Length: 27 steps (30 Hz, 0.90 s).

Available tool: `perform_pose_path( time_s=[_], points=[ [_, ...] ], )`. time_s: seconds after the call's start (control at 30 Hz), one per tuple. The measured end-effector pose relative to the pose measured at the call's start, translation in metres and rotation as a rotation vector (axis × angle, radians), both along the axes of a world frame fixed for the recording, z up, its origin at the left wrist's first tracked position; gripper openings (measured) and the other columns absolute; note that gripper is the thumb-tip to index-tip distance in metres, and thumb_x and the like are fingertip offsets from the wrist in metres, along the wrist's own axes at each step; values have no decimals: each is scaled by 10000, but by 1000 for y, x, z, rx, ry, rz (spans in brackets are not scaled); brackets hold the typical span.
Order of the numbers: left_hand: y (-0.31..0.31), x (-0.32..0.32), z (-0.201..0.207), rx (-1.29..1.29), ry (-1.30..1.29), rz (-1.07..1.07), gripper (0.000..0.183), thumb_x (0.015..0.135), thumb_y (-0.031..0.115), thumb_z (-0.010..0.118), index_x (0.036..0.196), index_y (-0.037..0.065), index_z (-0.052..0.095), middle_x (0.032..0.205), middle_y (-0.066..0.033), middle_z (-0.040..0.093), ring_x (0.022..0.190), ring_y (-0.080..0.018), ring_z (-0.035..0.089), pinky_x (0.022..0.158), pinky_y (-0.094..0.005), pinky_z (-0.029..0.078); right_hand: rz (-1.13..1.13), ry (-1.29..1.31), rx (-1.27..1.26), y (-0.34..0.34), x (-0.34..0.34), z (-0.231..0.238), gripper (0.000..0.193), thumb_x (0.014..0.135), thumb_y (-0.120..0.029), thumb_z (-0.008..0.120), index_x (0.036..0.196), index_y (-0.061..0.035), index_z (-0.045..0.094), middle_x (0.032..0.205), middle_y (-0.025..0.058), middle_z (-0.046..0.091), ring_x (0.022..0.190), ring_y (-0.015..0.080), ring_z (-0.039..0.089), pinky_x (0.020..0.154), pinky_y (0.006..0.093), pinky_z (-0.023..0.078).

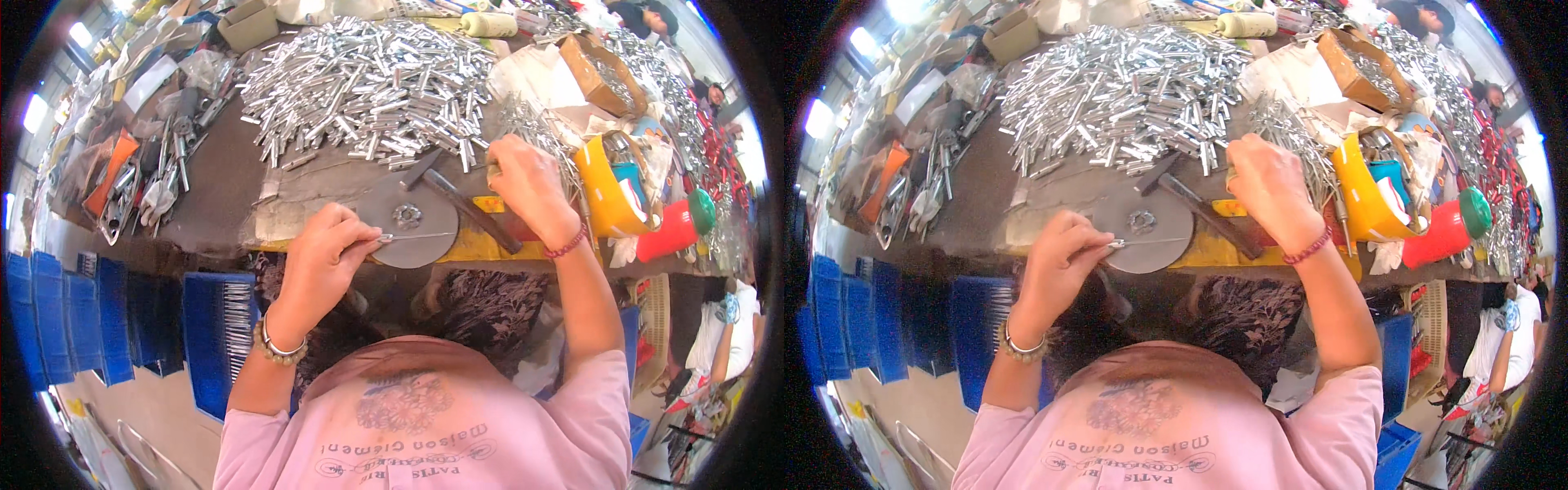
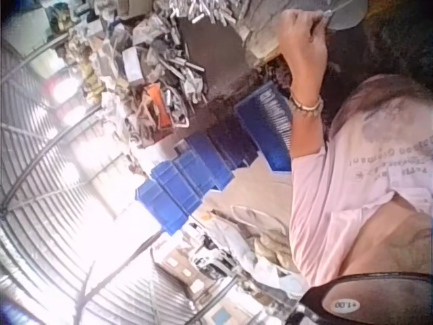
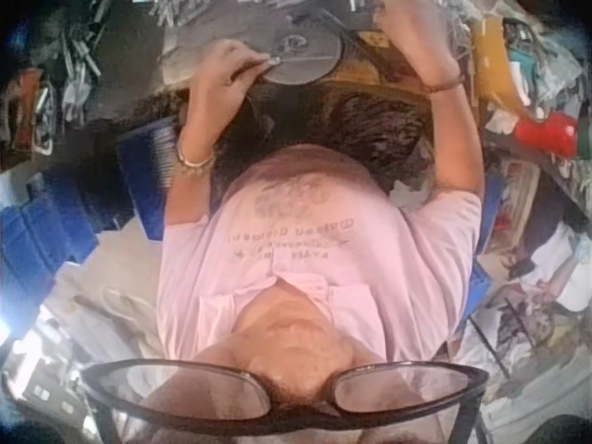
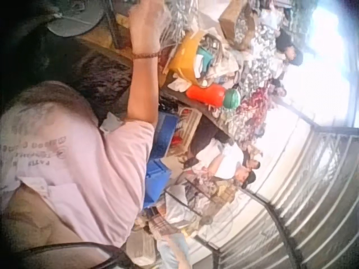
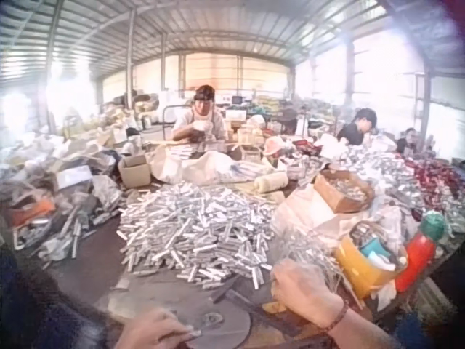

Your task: The person assembles metal components by inserting pins into metal sleeves over a round metal plate and places the assembled pieces into a blue crate.

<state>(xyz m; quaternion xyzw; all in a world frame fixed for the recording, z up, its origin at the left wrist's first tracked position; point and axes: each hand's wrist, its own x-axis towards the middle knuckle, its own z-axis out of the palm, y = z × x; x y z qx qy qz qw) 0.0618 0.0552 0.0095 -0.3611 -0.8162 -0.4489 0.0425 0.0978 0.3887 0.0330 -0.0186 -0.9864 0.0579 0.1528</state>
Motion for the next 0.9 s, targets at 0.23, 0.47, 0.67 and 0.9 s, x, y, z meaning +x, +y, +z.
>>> perform_pose_path(
  time_s=[0.23,0.47,0.67,0.9],
  points=[
    [-2,-2,-3,-21,6,-30,163,883,-2,842,1032,30,784,967,-102,667,891,-273,667,780,-359,529,207,-98,-1034,-83,32,9,119,929,35,740,1038,-10,754,983,68,768,857,123,735,745,299,605],
    [-4,0,-2,-25,16,-23,181,879,-10,830,1041,57,782,979,-96,674,919,-290,679,797,-379,539,384,311,-615,-124,28,-28,179,775,37,813,923,-28,735,1099,106,723,1036,321,692,924,423,530],
    [-3,0,-5,-14,14,-21,194,874,-21,824,1048,52,777,987,-99,673,919,-296,680,797,-380,540,369,287,-630,-124,26,-30,158,787,21,814,906,-34,726,1108,91,726,1034,294,692,932,421,508],
    [-3,-2,-7,-28,42,-20,198,874,-15,829,1052,54,777,988,-96,669,918,-290,683,791,-375,542,413,293,-399,-124,29,-21,141,805,-19,799,918,-44,719,1115,79,728,1023,292,696,909,449,521]
  ],
)
